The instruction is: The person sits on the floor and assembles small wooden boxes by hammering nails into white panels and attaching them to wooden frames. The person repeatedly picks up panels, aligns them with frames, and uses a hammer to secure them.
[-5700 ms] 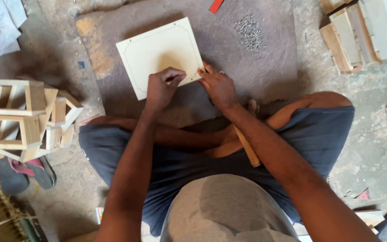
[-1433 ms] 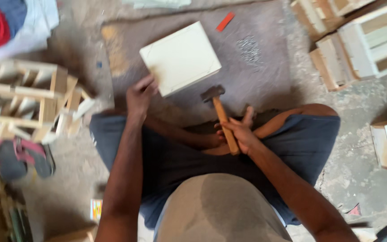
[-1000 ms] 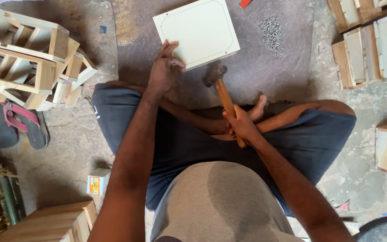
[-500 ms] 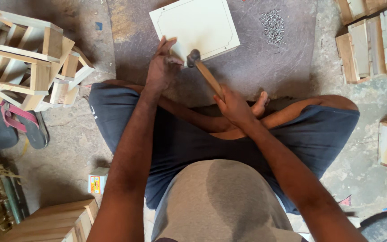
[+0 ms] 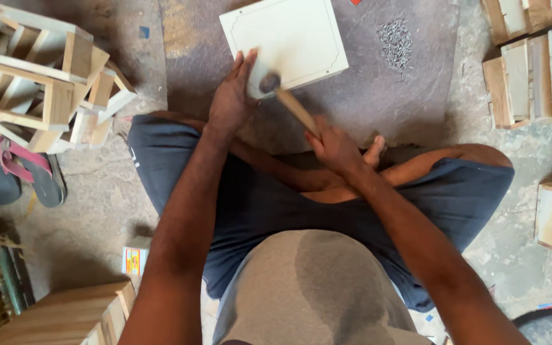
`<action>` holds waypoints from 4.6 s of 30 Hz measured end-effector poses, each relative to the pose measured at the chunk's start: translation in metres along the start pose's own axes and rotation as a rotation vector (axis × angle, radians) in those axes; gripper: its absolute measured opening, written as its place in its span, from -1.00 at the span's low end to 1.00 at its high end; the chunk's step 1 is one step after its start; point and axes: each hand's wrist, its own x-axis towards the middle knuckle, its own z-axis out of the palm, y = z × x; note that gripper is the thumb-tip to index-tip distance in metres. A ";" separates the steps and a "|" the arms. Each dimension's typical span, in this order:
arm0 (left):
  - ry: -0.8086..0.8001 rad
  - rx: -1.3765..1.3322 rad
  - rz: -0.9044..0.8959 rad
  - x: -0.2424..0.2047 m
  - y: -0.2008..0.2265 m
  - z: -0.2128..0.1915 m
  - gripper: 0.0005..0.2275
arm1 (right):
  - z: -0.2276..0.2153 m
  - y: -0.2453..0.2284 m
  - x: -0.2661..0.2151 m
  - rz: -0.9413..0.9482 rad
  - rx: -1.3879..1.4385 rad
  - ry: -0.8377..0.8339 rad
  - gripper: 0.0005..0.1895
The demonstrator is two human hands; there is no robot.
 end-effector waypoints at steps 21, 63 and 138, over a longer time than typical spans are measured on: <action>0.283 0.302 0.224 0.149 -0.002 0.015 -0.55 | 0.052 0.081 -0.058 0.549 0.757 -0.316 -0.51; -0.436 -1.214 -0.760 -0.013 0.005 0.084 -0.63 | -0.023 0.073 -0.056 0.683 1.081 0.221 -0.76; -0.243 -0.306 0.137 0.200 0.082 0.226 -0.86 | 0.022 0.079 0.109 0.223 0.178 0.619 -0.94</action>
